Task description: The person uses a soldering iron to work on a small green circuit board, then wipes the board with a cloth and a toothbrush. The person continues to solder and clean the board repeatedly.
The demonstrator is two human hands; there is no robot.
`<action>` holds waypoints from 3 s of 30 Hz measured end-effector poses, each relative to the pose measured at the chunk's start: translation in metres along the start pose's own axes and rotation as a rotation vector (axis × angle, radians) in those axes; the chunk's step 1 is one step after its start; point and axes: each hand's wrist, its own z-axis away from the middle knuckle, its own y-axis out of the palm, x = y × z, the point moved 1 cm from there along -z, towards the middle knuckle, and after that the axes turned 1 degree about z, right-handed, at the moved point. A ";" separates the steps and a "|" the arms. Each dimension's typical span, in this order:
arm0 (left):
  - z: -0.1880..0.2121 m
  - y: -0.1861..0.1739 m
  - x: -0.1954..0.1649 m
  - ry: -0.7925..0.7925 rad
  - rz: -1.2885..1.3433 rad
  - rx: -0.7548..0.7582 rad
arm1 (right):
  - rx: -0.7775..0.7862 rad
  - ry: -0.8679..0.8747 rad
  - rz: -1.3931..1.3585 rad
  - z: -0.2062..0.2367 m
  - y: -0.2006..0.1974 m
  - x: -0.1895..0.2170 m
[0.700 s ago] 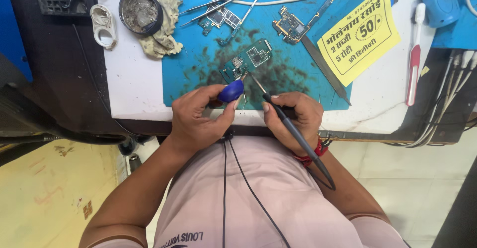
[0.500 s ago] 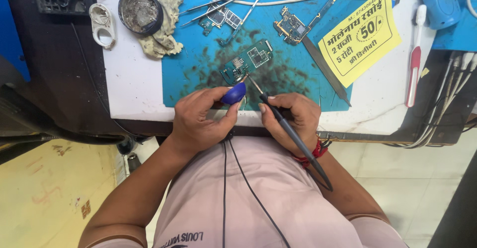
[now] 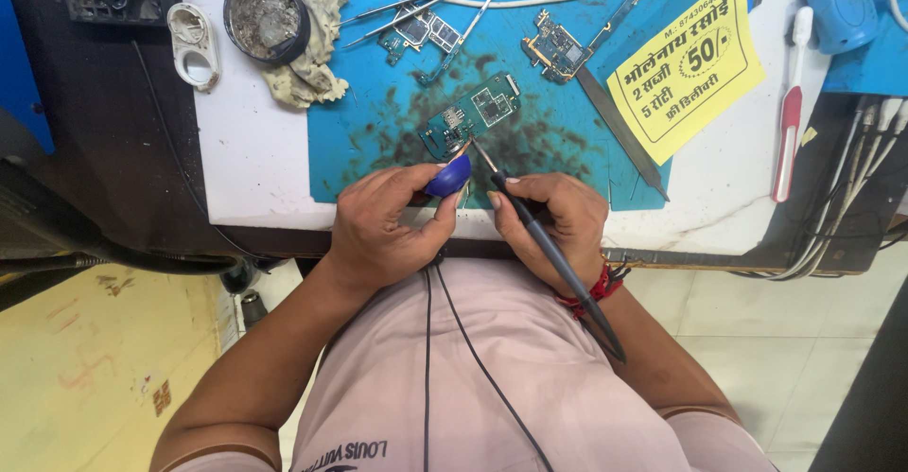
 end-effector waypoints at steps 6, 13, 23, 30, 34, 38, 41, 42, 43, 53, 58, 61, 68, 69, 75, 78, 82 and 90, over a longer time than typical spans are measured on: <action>0.000 0.000 0.000 0.001 0.007 -0.007 | -0.002 -0.008 0.012 -0.001 0.000 0.001; 0.001 0.000 0.000 -0.009 0.009 -0.007 | 0.010 -0.009 0.021 -0.002 0.000 0.002; -0.002 -0.004 -0.006 0.046 -0.072 -0.025 | -0.006 0.058 -0.029 -0.003 0.002 0.001; 0.002 -0.007 -0.007 -0.186 -0.119 -0.021 | 0.003 0.115 -0.048 -0.002 0.001 0.001; 0.003 -0.007 -0.007 -0.186 -0.196 -0.025 | -0.001 0.111 -0.033 -0.003 0.001 0.001; 0.002 -0.013 -0.002 -0.136 -0.351 -0.034 | -0.005 0.084 -0.024 -0.003 0.001 0.001; 0.000 -0.017 0.002 -0.121 -0.410 -0.054 | -0.004 0.086 -0.027 -0.003 0.001 0.001; 0.000 -0.018 0.003 -0.122 -0.419 -0.061 | -0.003 0.087 -0.025 -0.003 0.001 0.001; -0.001 -0.017 0.004 -0.075 -0.425 -0.039 | -0.004 0.082 -0.025 -0.003 0.001 0.002; -0.013 0.008 0.011 0.087 -0.465 0.086 | -0.008 0.077 0.001 -0.002 0.000 0.003; -0.010 0.009 0.013 0.088 -0.497 0.089 | 0.004 0.074 -0.002 -0.002 0.000 0.003; -0.010 0.010 0.014 0.086 -0.506 0.083 | 0.004 0.068 0.007 -0.002 0.000 0.004; -0.010 0.012 0.015 0.079 -0.526 0.082 | 0.010 0.060 0.020 -0.002 -0.001 0.005; -0.009 0.012 0.015 0.079 -0.528 0.083 | 0.006 0.052 0.027 -0.003 -0.001 0.005; -0.009 0.012 0.016 0.073 -0.534 0.084 | 0.013 0.063 0.016 -0.002 0.000 0.005; -0.009 0.013 0.015 0.071 -0.535 0.082 | 0.011 0.070 0.031 -0.002 -0.001 0.005; -0.009 0.013 0.016 0.075 -0.534 0.080 | 0.009 0.060 0.040 -0.001 0.000 0.005; -0.009 0.014 0.016 0.080 -0.537 0.073 | 0.019 0.051 0.027 -0.002 -0.001 0.004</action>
